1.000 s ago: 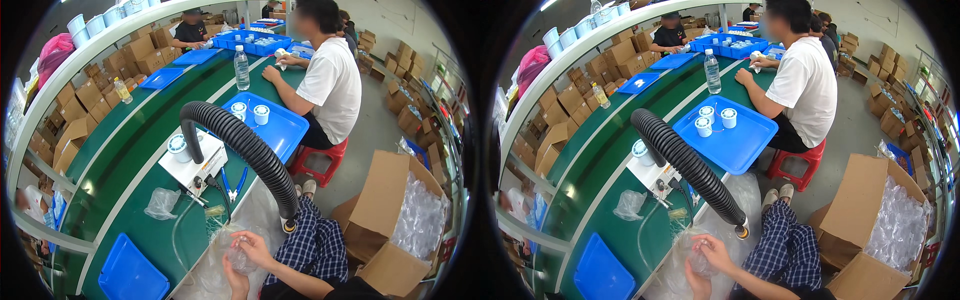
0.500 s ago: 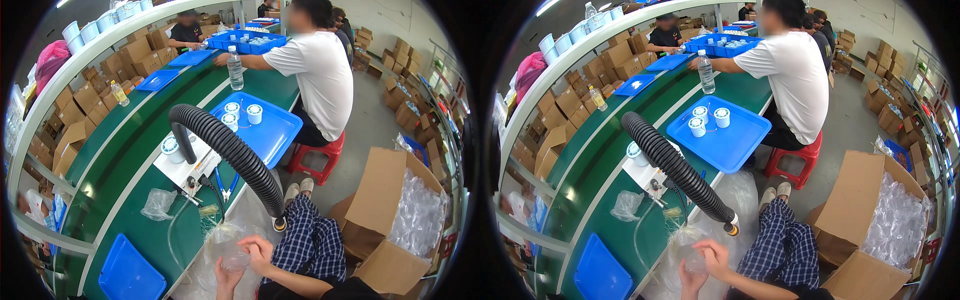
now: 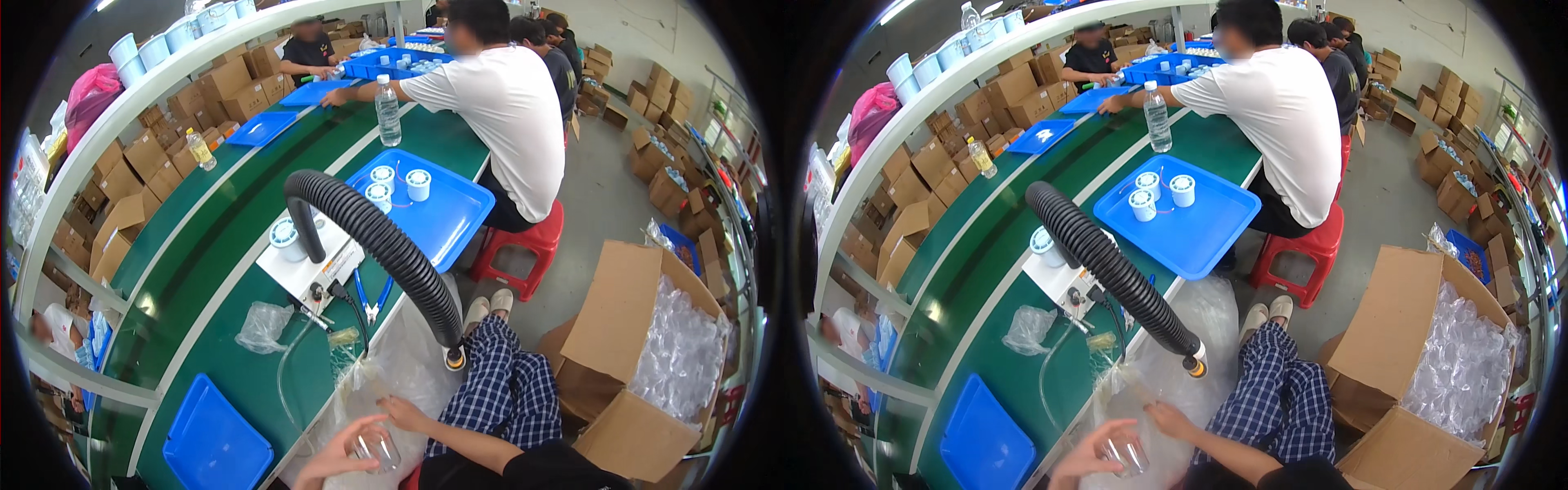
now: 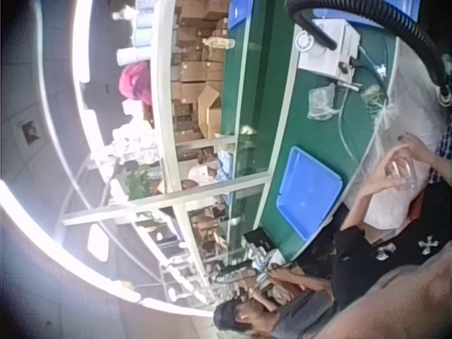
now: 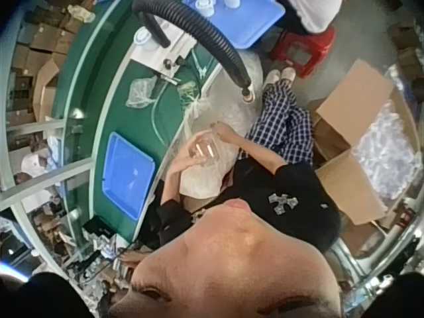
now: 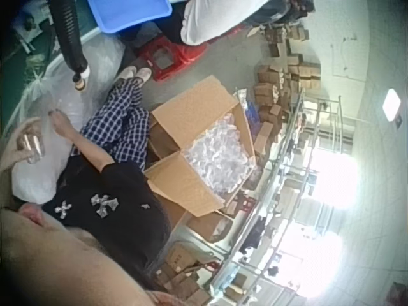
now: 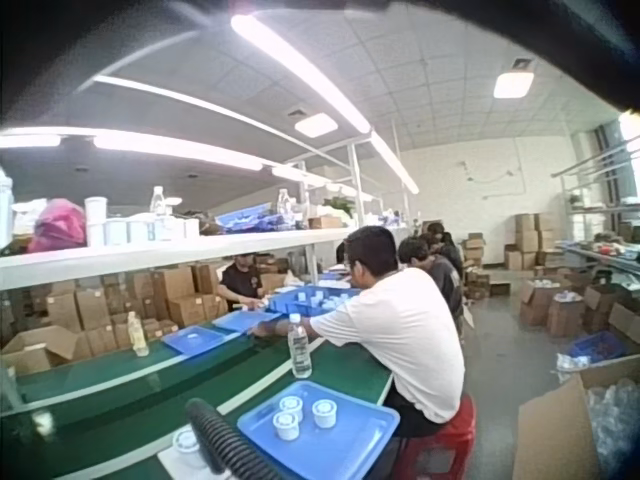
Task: Assembling and packaging electronic components into protective plastic containers and cardboard boxes on a production line.
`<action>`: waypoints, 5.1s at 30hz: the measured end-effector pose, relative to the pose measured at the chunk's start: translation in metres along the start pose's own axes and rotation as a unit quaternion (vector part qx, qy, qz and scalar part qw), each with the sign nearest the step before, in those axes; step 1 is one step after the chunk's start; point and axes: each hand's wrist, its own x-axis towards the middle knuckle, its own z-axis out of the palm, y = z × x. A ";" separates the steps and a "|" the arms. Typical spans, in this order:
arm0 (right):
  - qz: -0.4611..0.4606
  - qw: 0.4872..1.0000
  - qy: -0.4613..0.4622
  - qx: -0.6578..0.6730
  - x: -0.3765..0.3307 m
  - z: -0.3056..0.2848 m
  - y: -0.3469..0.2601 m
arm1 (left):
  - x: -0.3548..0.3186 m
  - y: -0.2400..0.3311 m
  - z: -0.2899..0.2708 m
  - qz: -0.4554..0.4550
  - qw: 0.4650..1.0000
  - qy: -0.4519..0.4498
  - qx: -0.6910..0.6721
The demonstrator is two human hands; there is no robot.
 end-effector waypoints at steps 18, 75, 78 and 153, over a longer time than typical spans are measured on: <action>0.096 0.922 0.303 0.218 0.061 -0.122 -0.139 | 0.044 0.035 -0.123 0.122 0.986 0.090 -0.071; 0.023 0.923 0.358 -0.138 0.261 -0.398 -0.008 | 0.046 0.031 -0.118 0.138 0.965 0.140 -0.176; 0.043 0.919 0.357 0.162 0.172 -0.335 -0.047 | 0.039 0.027 -0.117 0.156 0.958 0.131 -0.199; 0.039 0.963 0.205 0.171 -0.101 -0.317 -0.142 | 0.144 -0.017 0.140 0.279 0.947 0.053 0.153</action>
